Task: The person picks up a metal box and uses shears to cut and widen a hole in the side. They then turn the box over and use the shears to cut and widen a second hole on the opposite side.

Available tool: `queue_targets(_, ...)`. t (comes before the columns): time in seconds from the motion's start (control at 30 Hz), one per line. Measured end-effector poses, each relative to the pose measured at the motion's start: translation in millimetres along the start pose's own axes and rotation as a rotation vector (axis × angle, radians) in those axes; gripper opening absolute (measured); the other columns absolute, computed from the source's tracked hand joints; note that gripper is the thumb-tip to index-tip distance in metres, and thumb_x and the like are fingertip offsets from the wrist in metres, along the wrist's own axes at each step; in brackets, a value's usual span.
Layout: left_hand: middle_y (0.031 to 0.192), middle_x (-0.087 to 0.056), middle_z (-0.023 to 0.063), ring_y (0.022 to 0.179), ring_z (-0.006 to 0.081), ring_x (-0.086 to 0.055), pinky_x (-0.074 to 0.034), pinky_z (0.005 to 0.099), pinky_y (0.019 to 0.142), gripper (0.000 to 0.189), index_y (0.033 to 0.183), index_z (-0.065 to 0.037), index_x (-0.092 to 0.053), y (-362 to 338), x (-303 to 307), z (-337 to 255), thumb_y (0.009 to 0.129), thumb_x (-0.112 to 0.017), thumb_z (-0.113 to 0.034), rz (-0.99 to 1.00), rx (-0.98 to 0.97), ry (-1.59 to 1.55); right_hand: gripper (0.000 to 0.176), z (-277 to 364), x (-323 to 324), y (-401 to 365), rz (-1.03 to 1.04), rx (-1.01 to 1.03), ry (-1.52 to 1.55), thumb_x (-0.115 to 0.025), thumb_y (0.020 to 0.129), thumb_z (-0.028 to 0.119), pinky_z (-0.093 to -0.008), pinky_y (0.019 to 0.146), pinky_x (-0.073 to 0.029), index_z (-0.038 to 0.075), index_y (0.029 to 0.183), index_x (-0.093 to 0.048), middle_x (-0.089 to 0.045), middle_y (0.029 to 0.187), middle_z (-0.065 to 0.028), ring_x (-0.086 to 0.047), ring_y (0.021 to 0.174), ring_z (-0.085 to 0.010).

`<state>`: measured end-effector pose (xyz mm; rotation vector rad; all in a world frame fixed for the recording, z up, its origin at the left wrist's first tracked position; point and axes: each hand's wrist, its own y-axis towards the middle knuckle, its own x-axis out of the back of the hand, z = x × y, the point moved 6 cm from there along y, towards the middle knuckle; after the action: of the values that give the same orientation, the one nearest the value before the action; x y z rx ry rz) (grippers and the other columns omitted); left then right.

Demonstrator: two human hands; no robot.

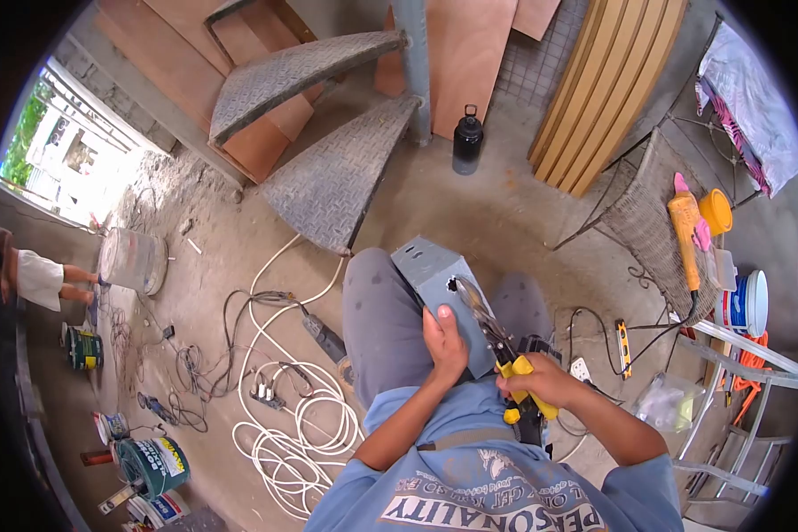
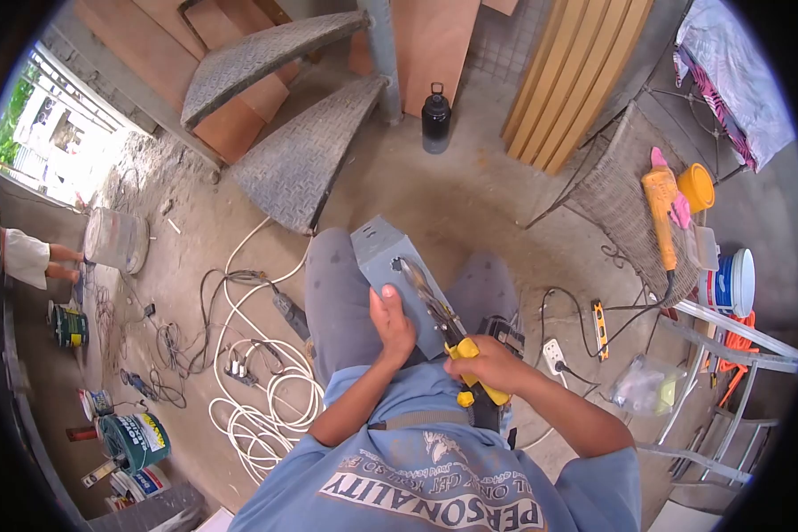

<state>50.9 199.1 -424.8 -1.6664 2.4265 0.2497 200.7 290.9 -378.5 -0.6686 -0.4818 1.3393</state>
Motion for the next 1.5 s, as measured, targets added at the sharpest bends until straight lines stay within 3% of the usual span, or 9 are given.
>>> queue_targets(0.33,0.102,-0.059,0.0062,0.091,0.0125,-0.052,-0.043,0.0278,0.083,0.044,0.115,0.0,-0.052,7.8,-3.5,2.1,0.104,-0.041,-0.04,-0.038,0.013,0.052,0.028,-0.4,9.4,15.1,-0.14,0.04,-0.063,-0.072,0.083,0.026,-0.0291,0.057,-0.048,0.0,0.081,-0.063,-0.063,0.067,-0.0062,-0.06,0.058,-0.014)
queue_targets(0.6,0.099,-0.06,0.0057,0.088,0.0119,-0.052,-0.043,0.0276,0.081,0.042,0.113,0.0,-0.052,14.1,-7.9,2.0,0.104,-0.042,-0.039,-0.015,0.005,0.063,0.03,8.3,20.6,16.9,-0.164,-0.002,-0.092,-0.073,0.083,0.026,-0.0301,0.051,-0.049,-0.001,0.078,-0.061,-0.061,0.064,-0.0071,-0.06,0.054,-0.0143)
queue_targets(0.77,0.086,-0.058,0.0025,0.077,0.0106,-0.05,-0.043,0.0294,0.071,0.037,0.1,-0.001,-0.054,44.2,-3.7,29.5,0.104,-0.042,-0.036,0.001,0.033,0.244,0.027,11.0,34.6,48.9,-0.09,-0.067,0.066,-0.071,0.082,0.023,-0.0331,0.046,-0.048,0.0,0.076,-0.058,-0.059,0.065,-0.0079,-0.059,0.053,-0.0168)
queue_targets(1.0,0.075,-0.05,-0.0021,0.069,0.007,-0.045,-0.04,0.0284,0.062,0.033,0.094,-0.003,-0.053,76.1,6.9,72.0,0.104,-0.043,-0.034,-0.018,0.126,0.224,0.023,18.7,44.9,89.9,-0.045,-0.232,0.065,-0.067,0.083,0.021,-0.0344,0.044,-0.047,0.004,0.076,-0.054,-0.055,0.066,-0.0072,-0.055,0.051,-0.0185)
queue_targets(1.07,0.078,-0.056,0.0045,0.074,0.013,-0.051,-0.043,0.0325,0.069,0.036,0.091,-0.001,-0.054,79.1,8.0,76.5,0.103,-0.043,-0.033,-0.018,0.162,0.23,0.022,15.3,48.8,101.5,-0.018,-0.237,0.06,-0.066,0.083,0.021,-0.0346,0.045,-0.047,0.003,0.077,-0.054,-0.055,0.066,-0.0073,-0.055,0.051,-0.0187)
queue_targets(1.3,0.081,-0.059,0.0059,0.075,0.0142,-0.053,-0.045,0.0346,0.071,0.037,0.094,0.001,-0.055,86.4,16.2,91.5,0.103,-0.045,-0.033,-0.028,0.256,0.245,0.019,11.7,52.2,119.3,0.128,-0.302,0.093,-0.063,0.083,0.02,-0.0369,0.049,-0.05,0.004,0.081,-0.054,-0.055,0.069,-0.0073,-0.057,0.056,-0.0196)
queue_targets(1.5,0.089,-0.065,0.0123,0.081,0.019,-0.058,-0.047,0.0366,0.077,0.041,0.101,0.004,-0.059,86.7,22.6,104.1,0.102,-0.045,-0.035,0.007,0.224,0.328,0.022,7.1,49.9,115.9,0.073,-0.34,0.075,-0.063,0.083,0.026,-0.0354,0.05,-0.05,0.006,0.08,-0.054,-0.056,0.072,-0.0057,-0.057,0.057,-0.0183)
